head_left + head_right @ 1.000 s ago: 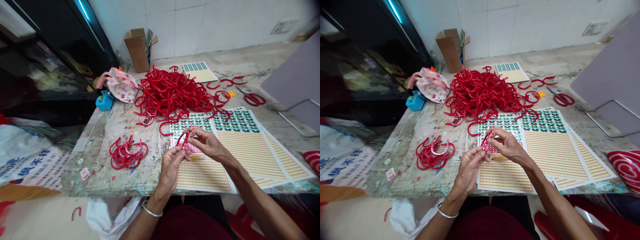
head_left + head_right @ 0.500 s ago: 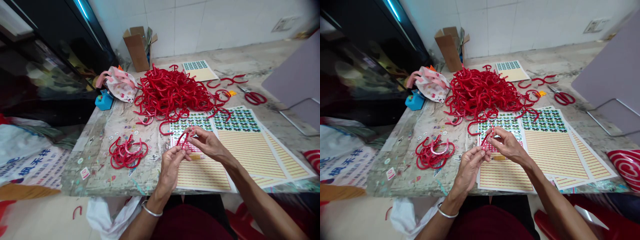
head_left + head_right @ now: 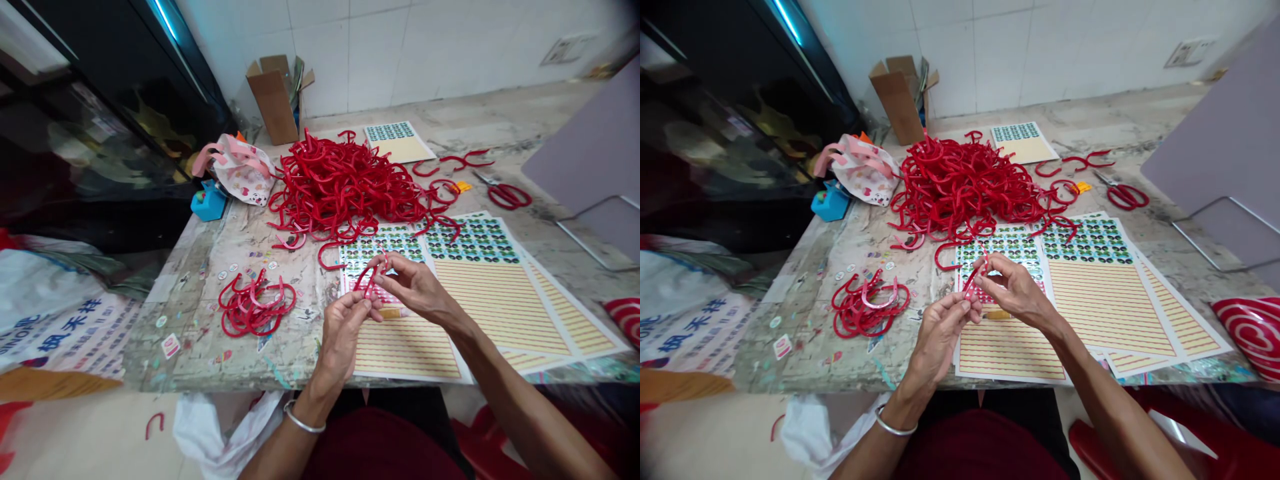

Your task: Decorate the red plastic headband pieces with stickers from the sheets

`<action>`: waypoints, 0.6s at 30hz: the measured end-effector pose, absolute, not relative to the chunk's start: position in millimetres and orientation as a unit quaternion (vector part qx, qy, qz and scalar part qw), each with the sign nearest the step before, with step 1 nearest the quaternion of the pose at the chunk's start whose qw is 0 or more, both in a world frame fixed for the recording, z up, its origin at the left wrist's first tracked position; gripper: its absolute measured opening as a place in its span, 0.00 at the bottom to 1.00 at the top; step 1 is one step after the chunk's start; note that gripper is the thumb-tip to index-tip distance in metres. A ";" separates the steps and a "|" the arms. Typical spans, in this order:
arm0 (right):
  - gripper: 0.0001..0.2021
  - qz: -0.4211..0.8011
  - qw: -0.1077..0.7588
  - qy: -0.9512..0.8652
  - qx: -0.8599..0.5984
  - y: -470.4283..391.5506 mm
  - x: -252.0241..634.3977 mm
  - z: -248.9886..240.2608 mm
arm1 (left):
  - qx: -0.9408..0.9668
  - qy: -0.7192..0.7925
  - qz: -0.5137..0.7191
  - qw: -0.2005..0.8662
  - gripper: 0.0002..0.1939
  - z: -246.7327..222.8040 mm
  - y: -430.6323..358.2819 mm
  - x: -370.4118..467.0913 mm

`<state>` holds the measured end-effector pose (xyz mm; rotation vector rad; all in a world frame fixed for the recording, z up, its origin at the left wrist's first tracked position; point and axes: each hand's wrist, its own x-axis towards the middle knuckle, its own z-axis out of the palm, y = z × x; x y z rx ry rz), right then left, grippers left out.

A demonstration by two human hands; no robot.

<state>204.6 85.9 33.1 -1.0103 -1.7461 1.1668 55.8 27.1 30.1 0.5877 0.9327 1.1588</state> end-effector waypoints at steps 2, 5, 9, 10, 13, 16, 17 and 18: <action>0.06 0.463 0.396 -0.686 -0.398 85.4 204.2 33.3 | 0.267 0.418 0.520 0.695 0.05 29.8 26.6 55.6; 0.06 0.474 0.399 -0.676 -0.399 85.1 203.7 32.3 | 0.274 0.416 0.522 0.693 0.06 29.3 26.3 55.5; 0.06 0.473 0.409 -0.671 -0.399 85.0 202.9 30.2 | 0.283 0.415 0.522 0.689 0.06 29.5 26.7 56.1; 0.06 0.466 0.412 -0.675 -0.397 84.9 202.6 29.9 | 0.288 0.418 0.522 0.686 0.06 29.3 27.0 56.3; 0.04 0.446 0.413 -0.688 -0.396 83.3 200.7 29.6 | 0.308 0.441 0.523 0.662 0.08 26.8 28.3 56.7; 0.04 0.435 0.411 -0.688 -0.411 80.0 196.4 28.5 | 0.332 0.468 0.530 0.625 0.09 22.2 29.7 56.6; 0.04 0.433 0.413 -0.682 -0.421 78.6 194.5 27.6 | 0.336 0.473 0.534 0.615 0.10 20.7 30.1 56.6; 0.04 0.431 0.416 -0.674 -0.432 77.2 192.4 26.4 | 0.337 0.478 0.538 0.608 0.10 19.5 30.4 56.6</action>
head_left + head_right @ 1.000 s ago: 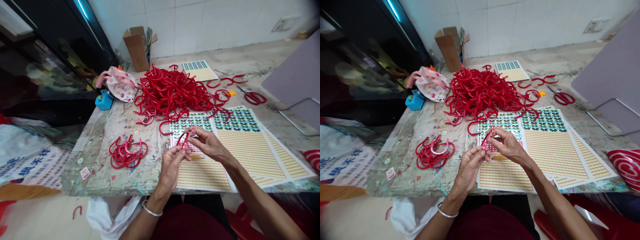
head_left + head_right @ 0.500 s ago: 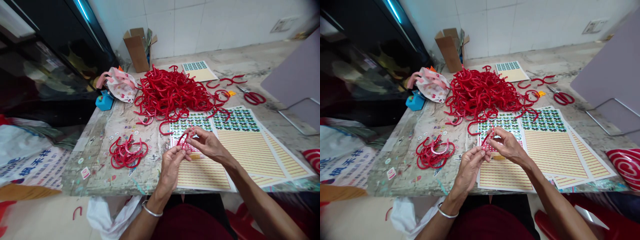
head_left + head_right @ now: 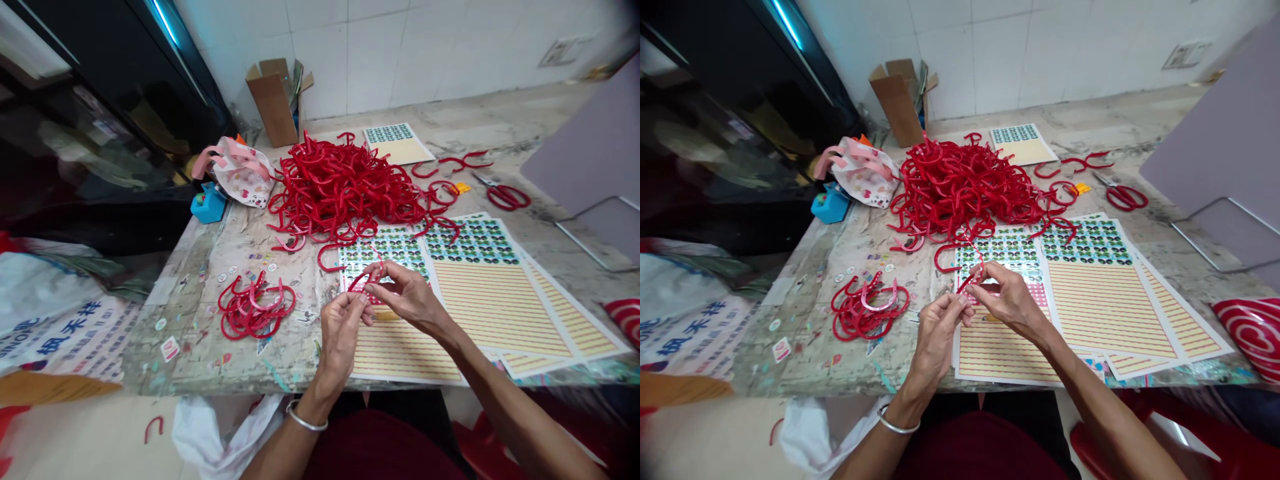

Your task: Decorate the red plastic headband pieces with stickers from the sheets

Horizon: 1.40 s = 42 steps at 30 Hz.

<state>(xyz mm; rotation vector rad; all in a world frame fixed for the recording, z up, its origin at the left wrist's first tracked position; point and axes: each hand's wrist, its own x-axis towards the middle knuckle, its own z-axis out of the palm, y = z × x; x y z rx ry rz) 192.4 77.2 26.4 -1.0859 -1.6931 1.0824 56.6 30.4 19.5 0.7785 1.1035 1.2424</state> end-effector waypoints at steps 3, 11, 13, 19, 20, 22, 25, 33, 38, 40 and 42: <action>0.04 0.419 0.426 -0.655 -0.461 73.5 186.0 21.7 | 0.323 0.485 0.548 0.600 0.10 17.7 30.7 56.8; 0.12 0.413 0.461 -0.636 -0.460 69.5 179.3 13.1 | 0.295 0.489 0.554 0.606 0.08 15.9 30.3 56.8; 0.24 0.438 0.454 -0.627 -0.457 69.6 180.8 13.3 | 0.299 0.490 0.553 0.604 0.09 14.6 28.9 56.7; 0.30 0.515 0.462 -0.572 -0.441 71.1 181.6 11.9 | 0.315 0.492 0.552 0.595 0.10 13.0 24.5 56.8; 0.29 0.528 0.466 -0.559 -0.438 71.8 181.1 10.8 | 0.318 0.493 0.551 0.594 0.10 13.4 24.1 56.7; 0.27 0.543 0.477 -0.538 -0.433 73.7 180.7 8.6 | 0.323 0.493 0.550 0.592 0.10 14.4 23.8 56.4; 0.25 0.548 0.491 -0.528 -0.424 77.2 182.3 6.2 | 0.328 0.486 0.545 0.600 0.10 15.5 23.5 55.2; 0.21 0.556 0.484 -0.537 -0.410 76.7 190.9 12.8 | 0.386 0.467 0.474 0.639 0.11 15.6 25.5 43.0; 0.21 0.549 0.461 -0.554 -0.424 64.5 187.4 15.9 | 0.427 0.450 0.426 0.658 0.13 23.7 33.8 38.1; 0.21 0.536 0.457 -0.564 -0.431 60.3 186.6 15.4 | 0.415 0.435 0.418 0.681 0.13 26.9 35.2 38.7; 0.20 0.529 0.458 -0.571 -0.429 58.1 187.0 15.5 | 0.388 0.423 0.419 0.703 0.12 28.8 34.0 40.4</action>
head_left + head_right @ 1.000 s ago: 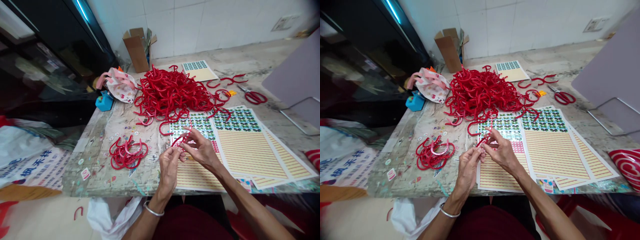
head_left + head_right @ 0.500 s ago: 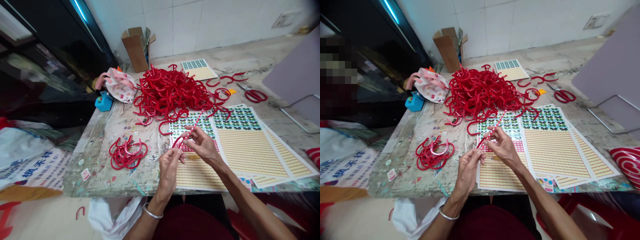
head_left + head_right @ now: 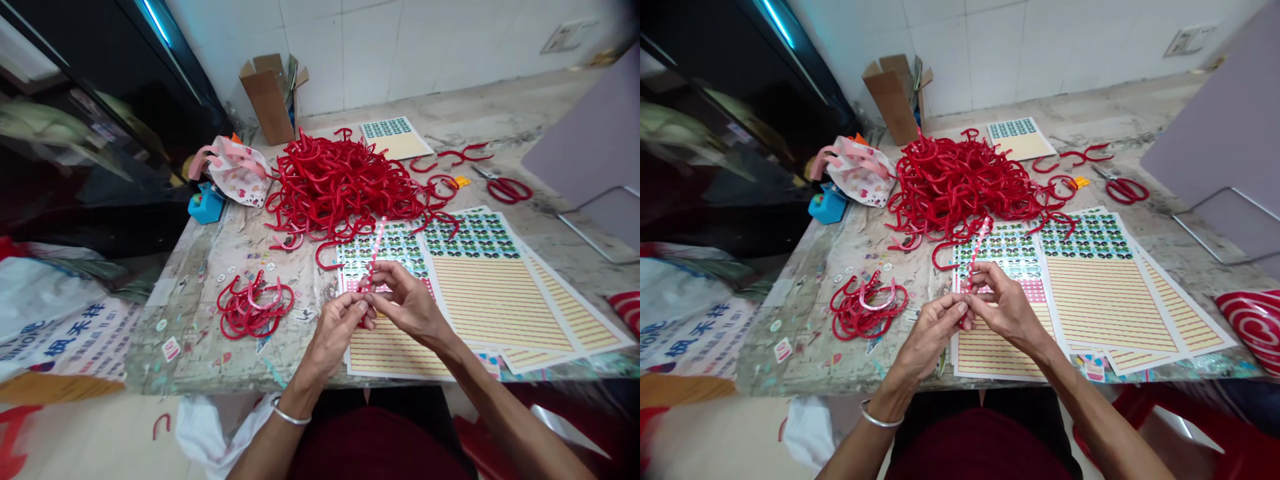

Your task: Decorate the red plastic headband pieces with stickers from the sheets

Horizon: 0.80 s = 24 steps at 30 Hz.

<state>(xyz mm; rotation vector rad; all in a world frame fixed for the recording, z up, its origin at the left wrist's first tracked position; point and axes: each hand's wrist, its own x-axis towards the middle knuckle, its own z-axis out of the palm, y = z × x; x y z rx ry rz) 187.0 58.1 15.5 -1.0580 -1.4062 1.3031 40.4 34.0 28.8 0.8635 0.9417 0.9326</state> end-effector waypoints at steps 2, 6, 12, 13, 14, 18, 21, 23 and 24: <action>0.17 0.535 0.471 -0.561 -0.421 57.9 188.2 17.1 | 0.365 0.417 0.425 0.716 0.11 29.3 30.8 42.7; 0.13 0.573 0.498 -0.498 -0.420 60.7 190.5 23.5 | 0.335 0.414 0.435 0.726 0.10 28.1 23.7 46.9; 0.12 0.557 0.499 -0.481 -0.458 64.0 191.5 26.5 | 0.316 0.413 0.430 0.738 0.11 27.8 19.9 47.8; 0.12 0.549 0.498 -0.487 -0.462 64.4 191.6 25.5 | 0.320 0.418 0.429 0.734 0.11 28.0 19.5 47.8; 0.12 0.540 0.498 -0.494 -0.465 64.7 191.7 24.1 | 0.327 0.424 0.428 0.728 0.11 28.2 19.0 47.9; 0.10 0.515 0.500 -0.517 -0.466 64.8 191.9 18.8 | 0.364 0.442 0.435 0.695 0.13 28.2 17.3 49.7; 0.09 0.521 0.488 -0.527 -0.460 63.3 191.2 17.4 | 0.381 0.452 0.439 0.676 0.14 26.6 16.6 51.0; 0.09 0.534 0.482 -0.525 -0.454 62.3 190.4 17.8 | 0.392 0.458 0.441 0.665 0.14 25.0 16.1 51.1; 0.08 0.542 0.480 -0.523 -0.451 61.9 190.0 18.1 | 0.397 0.460 0.442 0.660 0.14 24.3 15.9 50.8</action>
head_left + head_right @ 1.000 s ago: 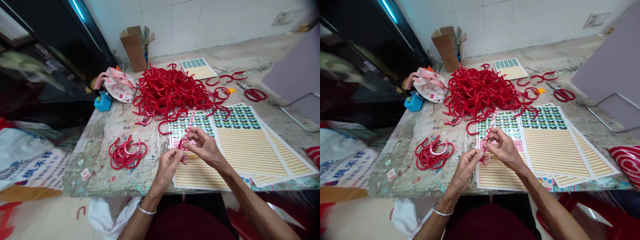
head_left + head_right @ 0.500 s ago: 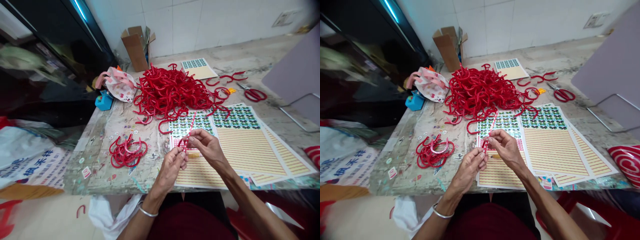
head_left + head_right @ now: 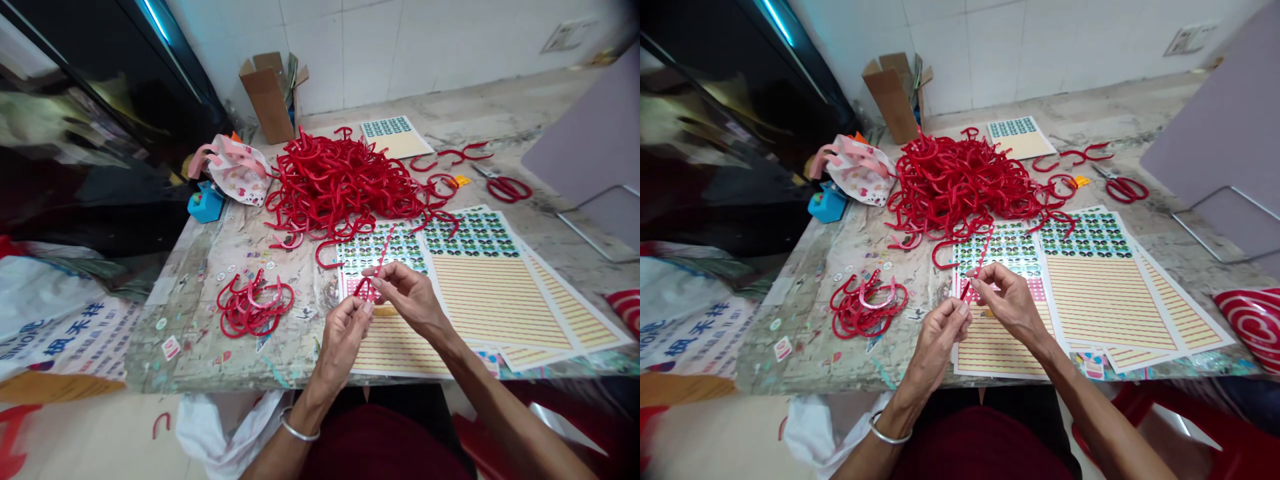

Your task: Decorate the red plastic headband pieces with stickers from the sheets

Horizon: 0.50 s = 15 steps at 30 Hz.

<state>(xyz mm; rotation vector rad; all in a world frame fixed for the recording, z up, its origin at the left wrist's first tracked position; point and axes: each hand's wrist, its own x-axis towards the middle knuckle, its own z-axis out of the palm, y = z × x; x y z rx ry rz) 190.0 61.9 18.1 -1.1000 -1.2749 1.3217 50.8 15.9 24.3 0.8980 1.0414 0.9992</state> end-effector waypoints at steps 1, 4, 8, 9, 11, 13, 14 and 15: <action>0.08 0.549 0.478 -0.520 -0.447 61.7 189.8 18.5 | 0.401 0.462 0.442 0.657 0.14 23.7 15.8 50.2; 0.08 0.560 0.473 -0.520 -0.438 60.8 190.2 19.9 | 0.414 0.462 0.436 0.652 0.14 23.8 16.4 47.6; 0.05 0.505 0.460 -0.573 -0.452 55.4 190.8 22.9 | 0.449 0.450 0.418 0.649 0.10 29.7 21.9 45.0; 0.05 0.486 0.455 -0.591 -0.456 53.2 190.4 23.4 | 0.452 0.440 0.414 0.656 0.09 31.3 23.9 45.0; 0.03 0.451 0.450 -0.620 -0.458 48.8 189.0 23.5 | 0.451 0.421 0.409 0.672 0.09 33.1 27.6 45.7; 0.03 0.426 0.456 -0.633 -0.457 45.5 187.8 22.0 | 0.456 0.420 0.410 0.669 0.10 32.6 29.6 46.7; 0.06 0.416 0.463 -0.633 -0.460 44.6 187.6 20.9 | 0.461 0.425 0.411 0.661 0.10 31.7 29.7 47.0; 0.11 0.409 0.468 -0.630 -0.465 44.2 187.8 19.8 | 0.469 0.433 0.412 0.650 0.10 30.6 29.2 47.1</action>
